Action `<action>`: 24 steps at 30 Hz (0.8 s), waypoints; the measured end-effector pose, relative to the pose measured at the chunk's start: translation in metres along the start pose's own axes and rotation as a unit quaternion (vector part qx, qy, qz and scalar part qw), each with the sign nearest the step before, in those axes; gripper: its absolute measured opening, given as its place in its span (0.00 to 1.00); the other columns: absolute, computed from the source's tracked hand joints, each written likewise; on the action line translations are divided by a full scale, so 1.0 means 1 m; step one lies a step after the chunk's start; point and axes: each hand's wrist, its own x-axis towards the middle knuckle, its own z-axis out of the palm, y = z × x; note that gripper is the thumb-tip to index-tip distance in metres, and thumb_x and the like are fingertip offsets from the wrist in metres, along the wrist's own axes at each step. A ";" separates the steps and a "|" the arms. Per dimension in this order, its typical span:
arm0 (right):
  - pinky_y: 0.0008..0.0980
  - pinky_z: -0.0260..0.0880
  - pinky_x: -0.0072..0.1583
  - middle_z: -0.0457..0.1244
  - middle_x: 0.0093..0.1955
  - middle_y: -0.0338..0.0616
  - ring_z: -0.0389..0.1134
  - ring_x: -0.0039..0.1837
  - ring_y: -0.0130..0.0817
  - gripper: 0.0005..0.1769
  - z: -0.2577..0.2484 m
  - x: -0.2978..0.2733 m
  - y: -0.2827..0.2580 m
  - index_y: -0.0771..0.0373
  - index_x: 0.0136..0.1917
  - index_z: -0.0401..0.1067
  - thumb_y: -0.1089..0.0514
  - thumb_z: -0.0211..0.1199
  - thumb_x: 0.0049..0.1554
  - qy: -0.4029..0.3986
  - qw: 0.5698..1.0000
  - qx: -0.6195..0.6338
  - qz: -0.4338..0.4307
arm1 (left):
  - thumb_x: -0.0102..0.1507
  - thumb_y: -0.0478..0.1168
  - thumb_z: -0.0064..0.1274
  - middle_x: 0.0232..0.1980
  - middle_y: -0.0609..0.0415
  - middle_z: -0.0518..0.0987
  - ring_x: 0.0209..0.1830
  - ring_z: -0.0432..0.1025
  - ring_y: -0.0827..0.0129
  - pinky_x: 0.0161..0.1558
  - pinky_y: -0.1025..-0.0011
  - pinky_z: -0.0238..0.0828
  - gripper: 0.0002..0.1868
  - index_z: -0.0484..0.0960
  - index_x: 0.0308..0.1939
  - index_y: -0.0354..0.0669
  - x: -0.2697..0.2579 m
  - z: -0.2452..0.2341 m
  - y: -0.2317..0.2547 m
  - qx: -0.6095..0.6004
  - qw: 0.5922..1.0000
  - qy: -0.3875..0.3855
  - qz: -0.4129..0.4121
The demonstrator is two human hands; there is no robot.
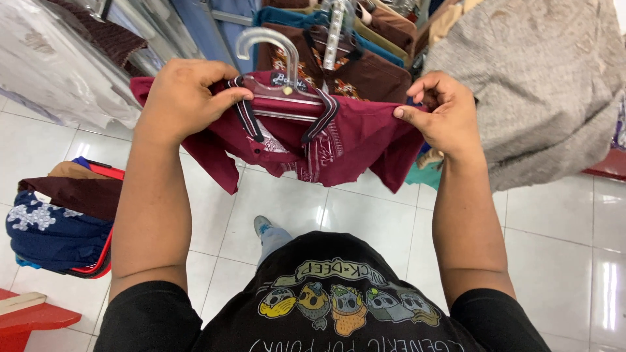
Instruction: Organizing and inspecting shirts on a clothing rack by removing them from hangers and putting them back.
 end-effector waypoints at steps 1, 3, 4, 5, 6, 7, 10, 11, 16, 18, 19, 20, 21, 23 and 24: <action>0.14 0.60 0.44 0.58 0.42 0.32 0.57 0.42 0.15 0.19 -0.009 -0.008 0.002 0.56 0.47 0.69 0.68 0.77 0.50 0.003 1.000 0.000 0.002 | 0.66 0.50 0.68 0.32 0.55 0.81 0.30 0.72 0.63 0.33 0.66 0.64 0.17 0.86 0.42 0.39 0.001 0.004 0.006 -0.001 1.000 -0.002 0.002; 0.14 0.54 0.44 0.57 0.42 0.31 0.54 0.41 0.15 0.16 -0.027 -0.018 0.004 0.58 0.48 0.70 0.65 0.75 0.52 -0.033 0.999 0.004 -0.004 | 0.70 0.49 0.66 0.35 0.52 0.82 0.32 0.74 0.61 0.34 0.65 0.66 0.18 0.85 0.42 0.34 0.007 0.010 0.017 0.010 0.998 0.052 0.036; 0.14 0.54 0.44 0.57 0.42 0.31 0.54 0.41 0.15 0.16 -0.033 -0.024 0.006 0.58 0.48 0.70 0.65 0.75 0.52 -0.030 1.000 0.003 -0.003 | 0.70 0.49 0.66 0.35 0.52 0.82 0.32 0.74 0.61 0.34 0.65 0.66 0.18 0.85 0.42 0.34 0.009 0.012 0.023 0.009 0.998 0.051 0.039; 0.13 0.57 0.45 0.58 0.40 0.31 0.56 0.42 0.13 0.13 -0.038 -0.030 0.007 0.59 0.47 0.70 0.68 0.72 0.54 -0.011 1.000 0.025 0.002 | 0.71 0.49 0.65 0.35 0.52 0.82 0.32 0.74 0.61 0.35 0.65 0.66 0.17 0.85 0.43 0.35 0.010 0.013 0.028 0.014 0.998 0.053 0.030; 0.11 0.61 0.46 0.59 0.38 0.31 0.58 0.42 0.12 0.12 -0.043 -0.035 0.009 0.60 0.45 0.70 0.72 0.70 0.56 0.008 0.999 0.046 0.005 | 0.72 0.49 0.65 0.35 0.52 0.82 0.33 0.74 0.60 0.35 0.64 0.66 0.17 0.85 0.43 0.36 0.013 0.015 0.032 0.020 0.998 0.056 0.022; 0.11 0.61 0.46 0.59 0.38 0.31 0.58 0.42 0.12 0.12 -0.050 -0.039 0.008 0.60 0.45 0.70 0.72 0.70 0.56 0.011 0.999 0.044 0.005 | 0.72 0.49 0.65 0.35 0.52 0.82 0.33 0.74 0.60 0.35 0.64 0.66 0.17 0.85 0.43 0.36 0.016 0.017 0.037 0.019 0.998 0.056 0.025; 0.18 0.54 0.45 0.55 0.39 0.29 0.51 0.41 0.18 0.11 -0.066 -0.047 0.007 0.57 0.50 0.70 0.58 0.71 0.57 0.049 0.998 -0.042 -0.010 | 0.71 0.52 0.63 0.37 0.53 0.82 0.35 0.75 0.58 0.35 0.62 0.65 0.18 0.85 0.44 0.38 0.025 0.024 0.049 0.033 0.999 0.032 0.012; 0.23 0.57 0.53 0.58 0.50 0.34 0.57 0.50 0.23 0.16 -0.069 -0.049 0.007 0.57 0.56 0.67 0.60 0.70 0.57 0.024 0.998 -0.050 -0.039 | 0.71 0.53 0.63 0.35 0.54 0.82 0.34 0.74 0.57 0.35 0.61 0.65 0.18 0.85 0.44 0.40 0.028 0.027 0.053 0.044 0.999 0.023 0.010; 0.19 0.63 0.50 0.60 0.44 0.29 0.58 0.44 0.17 0.18 -0.068 -0.066 -0.009 0.57 0.60 0.68 0.67 0.65 0.58 -0.009 0.998 -0.047 0.036 | 0.70 0.53 0.64 0.37 0.56 0.81 0.35 0.74 0.59 0.35 0.63 0.65 0.18 0.83 0.43 0.41 0.044 0.041 0.073 0.039 0.998 0.004 0.051; 0.17 0.58 0.44 0.56 0.36 0.24 0.56 0.39 0.15 0.05 -0.072 -0.071 -0.007 0.54 0.47 0.73 0.64 0.65 0.58 0.027 0.992 -0.069 0.101 | 0.69 0.52 0.65 0.43 0.55 0.84 0.39 0.76 0.58 0.39 0.62 0.68 0.19 0.82 0.46 0.40 0.048 0.048 0.075 0.061 0.994 0.023 0.092; 0.17 0.58 0.44 0.56 0.36 0.24 0.56 0.39 0.15 0.05 -0.076 -0.074 -0.005 0.54 0.47 0.73 0.64 0.65 0.58 0.031 0.992 -0.069 0.102 | 0.69 0.52 0.65 0.43 0.55 0.84 0.39 0.76 0.58 0.39 0.62 0.68 0.19 0.82 0.46 0.40 0.051 0.049 0.078 0.060 0.993 0.021 0.096; 0.14 0.55 0.42 0.56 0.34 0.24 0.54 0.38 0.12 0.06 -0.079 -0.077 -0.002 0.55 0.45 0.73 0.66 0.64 0.59 0.047 0.991 -0.043 0.119 | 0.69 0.54 0.64 0.40 0.56 0.83 0.37 0.75 0.58 0.37 0.62 0.68 0.19 0.82 0.46 0.42 0.053 0.049 0.081 0.074 0.993 0.011 0.088; 0.12 0.53 0.40 0.57 0.33 0.24 0.53 0.37 0.09 0.08 -0.082 -0.080 0.000 0.55 0.43 0.72 0.69 0.63 0.60 0.064 0.989 -0.017 0.135 | 0.69 0.56 0.64 0.37 0.58 0.82 0.35 0.75 0.59 0.35 0.62 0.67 0.19 0.82 0.46 0.44 0.055 0.049 0.084 0.089 0.993 0.000 0.080; 0.11 0.54 0.42 0.62 0.40 0.29 0.54 0.39 0.10 0.08 -0.090 -0.088 0.006 0.56 0.45 0.71 0.69 0.61 0.60 0.068 0.992 -0.005 0.102 | 0.69 0.56 0.64 0.37 0.57 0.82 0.36 0.75 0.58 0.36 0.62 0.68 0.19 0.83 0.46 0.43 0.061 0.051 0.091 0.082 0.993 -0.009 0.087; 0.11 0.56 0.45 0.66 0.48 0.33 0.55 0.40 0.11 0.08 -0.094 -0.092 0.009 0.57 0.46 0.70 0.70 0.60 0.61 0.070 0.995 0.006 0.068 | 0.69 0.55 0.64 0.37 0.57 0.82 0.36 0.75 0.58 0.37 0.62 0.68 0.19 0.83 0.46 0.42 0.065 0.053 0.095 0.074 0.993 -0.017 0.093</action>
